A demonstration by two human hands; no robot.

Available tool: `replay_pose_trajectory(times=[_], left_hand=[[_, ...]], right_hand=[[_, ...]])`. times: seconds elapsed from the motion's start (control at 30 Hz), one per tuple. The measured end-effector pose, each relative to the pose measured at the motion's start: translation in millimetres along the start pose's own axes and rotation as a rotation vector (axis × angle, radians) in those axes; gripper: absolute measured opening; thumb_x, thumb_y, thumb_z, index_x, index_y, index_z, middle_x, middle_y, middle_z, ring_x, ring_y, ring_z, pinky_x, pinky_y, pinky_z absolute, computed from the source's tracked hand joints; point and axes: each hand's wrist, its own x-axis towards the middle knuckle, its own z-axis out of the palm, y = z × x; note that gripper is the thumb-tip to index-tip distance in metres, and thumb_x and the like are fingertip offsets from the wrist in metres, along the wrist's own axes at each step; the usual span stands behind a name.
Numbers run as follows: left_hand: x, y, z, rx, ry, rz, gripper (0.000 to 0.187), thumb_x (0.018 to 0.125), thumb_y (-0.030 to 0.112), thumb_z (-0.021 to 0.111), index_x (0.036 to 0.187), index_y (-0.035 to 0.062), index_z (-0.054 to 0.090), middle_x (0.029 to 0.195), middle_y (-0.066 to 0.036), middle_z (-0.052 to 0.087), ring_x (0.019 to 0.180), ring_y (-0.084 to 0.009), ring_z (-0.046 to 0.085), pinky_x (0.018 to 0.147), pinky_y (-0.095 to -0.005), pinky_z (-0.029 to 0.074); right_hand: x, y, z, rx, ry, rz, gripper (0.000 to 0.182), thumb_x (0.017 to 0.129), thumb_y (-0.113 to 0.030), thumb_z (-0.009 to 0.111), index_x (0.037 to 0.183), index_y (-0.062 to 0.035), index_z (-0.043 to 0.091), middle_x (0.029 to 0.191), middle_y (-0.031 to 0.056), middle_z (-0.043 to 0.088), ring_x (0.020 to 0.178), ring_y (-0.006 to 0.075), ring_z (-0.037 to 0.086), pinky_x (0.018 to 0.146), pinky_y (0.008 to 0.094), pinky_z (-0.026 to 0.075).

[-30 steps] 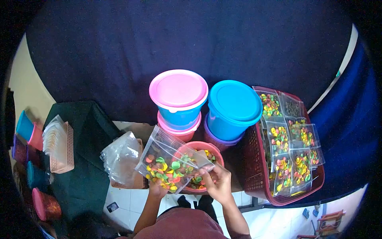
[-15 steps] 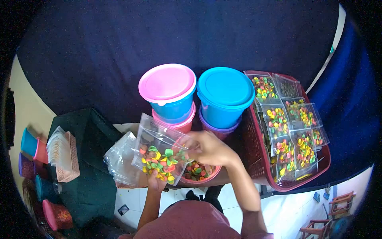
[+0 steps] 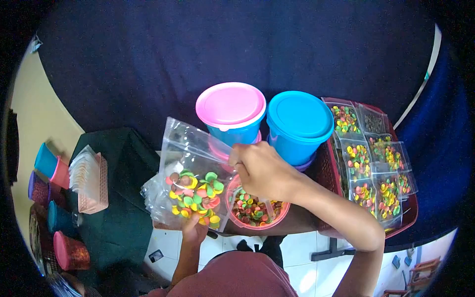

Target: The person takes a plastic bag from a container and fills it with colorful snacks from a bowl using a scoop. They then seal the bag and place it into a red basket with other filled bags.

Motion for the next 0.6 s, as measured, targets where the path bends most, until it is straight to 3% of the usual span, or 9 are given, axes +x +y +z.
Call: replay_pose_trajectory(times=[0.07, 0.1, 0.13, 0.2, 0.23, 0.27, 0.33, 0.4, 0.6], left_hand=[[1.5, 2.9, 19.0, -0.043, 0.155, 0.034, 0.046, 0.075, 0.004, 0.054, 0.117, 0.0078, 0.036, 0.108, -0.007, 0.047, 0.097, -0.0206, 0.049, 0.081, -0.0335, 0.041], [2.9, 5.2, 25.2, -0.046, 0.198, 0.029, 0.047, 0.075, 0.004, 0.052, 0.119, 0.0073, 0.035, 0.108, -0.008, 0.047, 0.099, -0.0212, 0.048, 0.083, -0.0341, 0.04], [2.4, 6.1, 27.8, -0.057, 0.199, 0.042, 0.047, 0.075, 0.004, 0.052, 0.119, 0.0073, 0.035, 0.108, -0.008, 0.047, 0.099, -0.0212, 0.048, 0.083, -0.0341, 0.04], [-0.2, 10.8, 30.8, -0.291, 0.19, -0.131, 0.046, 0.075, 0.005, 0.052, 0.118, 0.0056, 0.036, 0.109, -0.009, 0.048, 0.099, -0.0216, 0.049, 0.083, -0.0345, 0.041], [2.8, 17.5, 42.5, -0.302, 0.157, -0.138, 0.047, 0.073, 0.005, 0.054, 0.117, 0.0035, 0.037, 0.11, -0.011, 0.048, 0.101, -0.0215, 0.049, 0.084, -0.0357, 0.041], [1.3, 17.0, 34.1, -0.309, 0.164, -0.136, 0.047, 0.073, 0.005, 0.054, 0.117, 0.0035, 0.037, 0.11, -0.011, 0.048, 0.101, -0.0215, 0.049, 0.084, -0.0357, 0.041], [-6.9, 14.9, 9.3, -0.044, 0.228, -0.238, 0.045, 0.073, 0.005, 0.055, 0.115, 0.0024, 0.039, 0.11, -0.011, 0.048, 0.1, -0.022, 0.049, 0.085, -0.0385, 0.042], [-1.7, 30.1, 29.6, -0.077, 0.153, -0.352, 0.036, 0.076, 0.0, 0.051, 0.111, 0.0007, 0.041, 0.106, -0.01, 0.049, 0.095, -0.024, 0.052, 0.08, -0.0397, 0.045], [-6.6, 17.4, 9.7, 0.179, 0.178, -0.5, 0.037, 0.075, -0.002, 0.053, 0.11, 0.0028, 0.041, 0.105, -0.011, 0.049, 0.096, -0.0247, 0.052, 0.079, -0.0455, 0.046]], right_hand=[[1.5, -1.9, -7.3, 0.056, -0.069, 0.131, 0.008, 0.065, 0.001, 0.047, 0.068, 0.0039, 0.054, 0.064, 0.019, 0.056, 0.065, 0.0313, 0.058, 0.06, 0.0356, 0.046], [0.4, 8.6, -10.3, 0.084, -0.18, 0.159, 0.019, 0.066, -0.003, 0.052, 0.083, 0.0037, 0.055, 0.068, 0.0161, 0.058, 0.066, 0.0272, 0.059, 0.06, 0.0335, 0.046], [-1.0, 14.1, -12.7, 0.072, -0.188, 0.152, 0.019, 0.066, -0.003, 0.052, 0.083, 0.0037, 0.055, 0.068, 0.0161, 0.058, 0.066, 0.0272, 0.059, 0.06, 0.0335, 0.046], [-6.8, 23.1, -11.8, 0.215, -0.299, 0.298, 0.039, 0.068, -0.007, 0.057, 0.104, 0.0027, 0.048, 0.079, 0.0141, 0.059, 0.072, 0.0226, 0.059, 0.063, 0.0324, 0.046], [-11.2, 32.0, -8.5, 0.361, -0.364, 0.371, 0.054, 0.069, -0.008, 0.059, 0.117, 0.002, 0.037, 0.089, 0.0142, 0.058, 0.08, 0.0191, 0.057, 0.069, 0.0301, 0.046], [-20.0, 46.3, 2.0, 0.473, -0.311, 0.253, 0.049, 0.071, -0.007, 0.061, 0.115, 0.002, 0.041, 0.092, 0.012, 0.058, 0.084, 0.0163, 0.056, 0.075, 0.0281, 0.045], [-37.7, 56.8, 12.1, 0.708, -0.353, 0.488, 0.044, 0.073, -0.007, 0.062, 0.113, 0.0006, 0.044, 0.096, 0.0084, 0.058, 0.089, 0.0128, 0.054, 0.079, 0.0265, 0.043], [-57.5, 63.8, 27.4, 0.921, -0.258, 0.523, 0.033, 0.075, -0.007, 0.062, 0.105, -0.0006, 0.051, 0.094, 0.0053, 0.059, 0.088, 0.0095, 0.054, 0.078, 0.0243, 0.043], [-96.8, 84.8, 67.6, 0.938, -0.096, 0.61, 0.018, 0.075, -0.002, 0.059, 0.092, 0.0008, 0.056, 0.083, 0.0044, 0.059, 0.077, 0.0083, 0.055, 0.069, 0.0214, 0.044]])
